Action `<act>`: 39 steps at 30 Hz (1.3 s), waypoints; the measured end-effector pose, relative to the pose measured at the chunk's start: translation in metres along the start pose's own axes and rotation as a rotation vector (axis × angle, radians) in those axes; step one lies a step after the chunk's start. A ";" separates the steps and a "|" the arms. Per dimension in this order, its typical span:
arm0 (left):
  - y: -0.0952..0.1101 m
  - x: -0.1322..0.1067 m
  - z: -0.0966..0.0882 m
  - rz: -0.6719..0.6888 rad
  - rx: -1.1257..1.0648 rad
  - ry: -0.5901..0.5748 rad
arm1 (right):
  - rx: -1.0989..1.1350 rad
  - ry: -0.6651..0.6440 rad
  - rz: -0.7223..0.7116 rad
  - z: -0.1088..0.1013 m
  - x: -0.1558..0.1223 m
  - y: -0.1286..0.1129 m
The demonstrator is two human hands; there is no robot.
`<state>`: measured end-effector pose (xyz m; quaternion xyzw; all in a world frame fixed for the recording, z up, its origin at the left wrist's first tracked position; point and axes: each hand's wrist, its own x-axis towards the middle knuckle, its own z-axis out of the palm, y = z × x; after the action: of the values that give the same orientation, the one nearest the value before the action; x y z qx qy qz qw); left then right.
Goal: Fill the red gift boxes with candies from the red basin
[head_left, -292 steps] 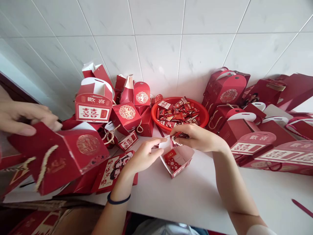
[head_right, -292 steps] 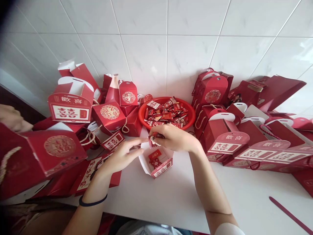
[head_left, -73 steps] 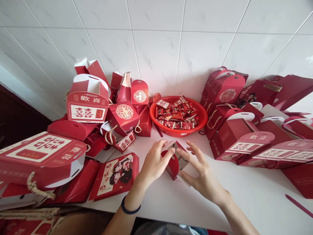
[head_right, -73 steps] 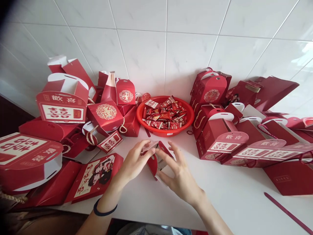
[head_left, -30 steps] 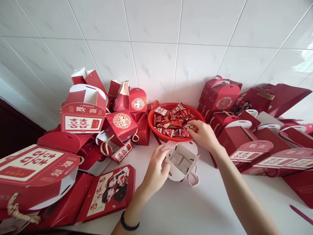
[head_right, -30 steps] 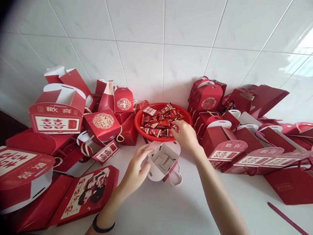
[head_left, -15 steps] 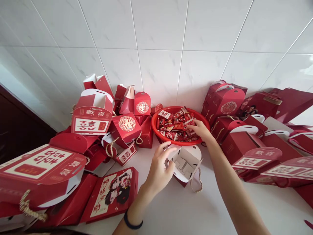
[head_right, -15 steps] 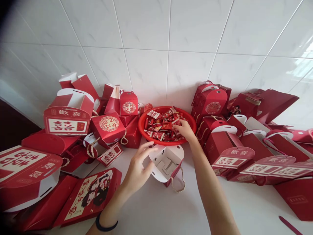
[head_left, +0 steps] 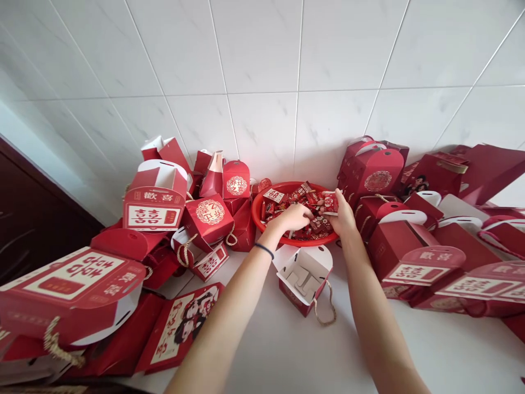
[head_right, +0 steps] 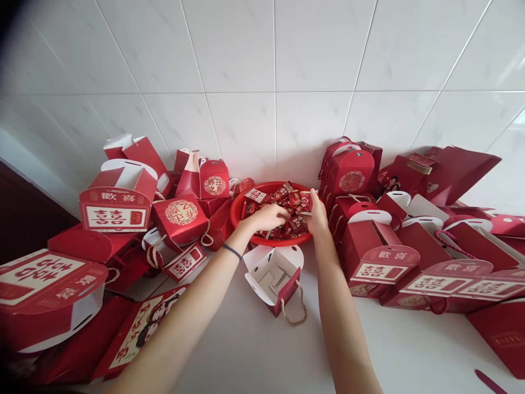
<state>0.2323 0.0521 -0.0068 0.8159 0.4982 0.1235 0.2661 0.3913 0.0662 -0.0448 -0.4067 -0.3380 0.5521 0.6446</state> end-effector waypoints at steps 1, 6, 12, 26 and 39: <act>0.001 0.009 0.003 -0.012 0.033 -0.060 | 0.008 -0.001 0.000 0.000 0.000 0.000; 0.007 0.032 0.024 -0.044 0.209 -0.156 | 0.028 0.005 -0.005 -0.001 0.002 -0.001; 0.002 0.037 0.035 -0.024 0.263 -0.125 | 0.026 -0.022 -0.008 -0.002 0.002 0.000; -0.014 0.045 0.034 -0.032 -0.095 0.146 | 0.077 -0.073 -0.019 -0.006 0.003 -0.004; -0.026 0.058 0.035 0.019 -0.358 0.267 | 0.188 -0.015 -0.104 -0.006 0.004 0.003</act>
<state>0.2566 0.1016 -0.0544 0.7369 0.4913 0.3192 0.3373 0.3962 0.0694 -0.0501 -0.3223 -0.3102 0.5500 0.7052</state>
